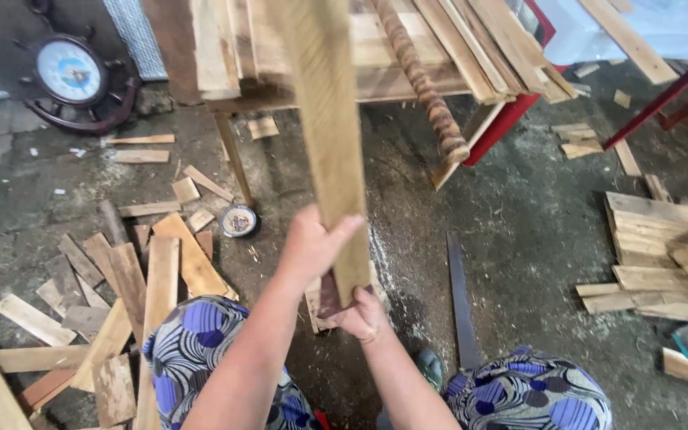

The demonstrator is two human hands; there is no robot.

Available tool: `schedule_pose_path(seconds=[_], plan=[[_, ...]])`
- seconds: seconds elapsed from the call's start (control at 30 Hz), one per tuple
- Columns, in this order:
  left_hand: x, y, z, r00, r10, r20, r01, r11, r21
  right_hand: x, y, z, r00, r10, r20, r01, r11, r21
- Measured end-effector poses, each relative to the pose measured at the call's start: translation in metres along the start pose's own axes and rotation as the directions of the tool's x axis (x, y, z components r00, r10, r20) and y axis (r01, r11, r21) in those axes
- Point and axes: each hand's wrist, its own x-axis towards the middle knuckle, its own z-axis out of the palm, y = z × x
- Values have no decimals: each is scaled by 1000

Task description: A person is manually sanding a long wooden plank with sandpaper while sitting on the floor of a workshop.

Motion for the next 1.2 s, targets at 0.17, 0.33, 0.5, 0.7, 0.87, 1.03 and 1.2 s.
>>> schedule_pose_path(seconds=[0.17, 0.33, 0.5, 0.7, 0.87, 1.03, 1.2], plan=[[-5, 47, -31, 943, 46, 331, -152, 941, 301, 8, -70, 137, 981, -186, 46, 191, 963, -187], [-9, 44, -58, 885, -180, 430, -63, 867, 494, 28, -115, 234, 918, -395, -2, 382, 887, -259], [-19, 0, -53, 712, -426, 558, -210, 630, 748, 63, -105, 345, 898, -439, -31, 433, 894, -115], [-15, 7, -59, 690, -439, 576, -181, 666, 724, 77, -136, 407, 846, -515, -138, 482, 850, -213], [-6, 5, -58, 681, -509, 526, -171, 588, 790, 79, -228, 374, 759, -630, -163, 489, 718, -495], [3, -1, -47, 664, -545, 512, -143, 579, 803, 93, -259, 365, 706, -665, -243, 473, 698, -538], [13, -30, -27, 651, -496, 574, -237, 586, 775, 110, -226, 395, 674, -632, -382, 425, 755, -500]])
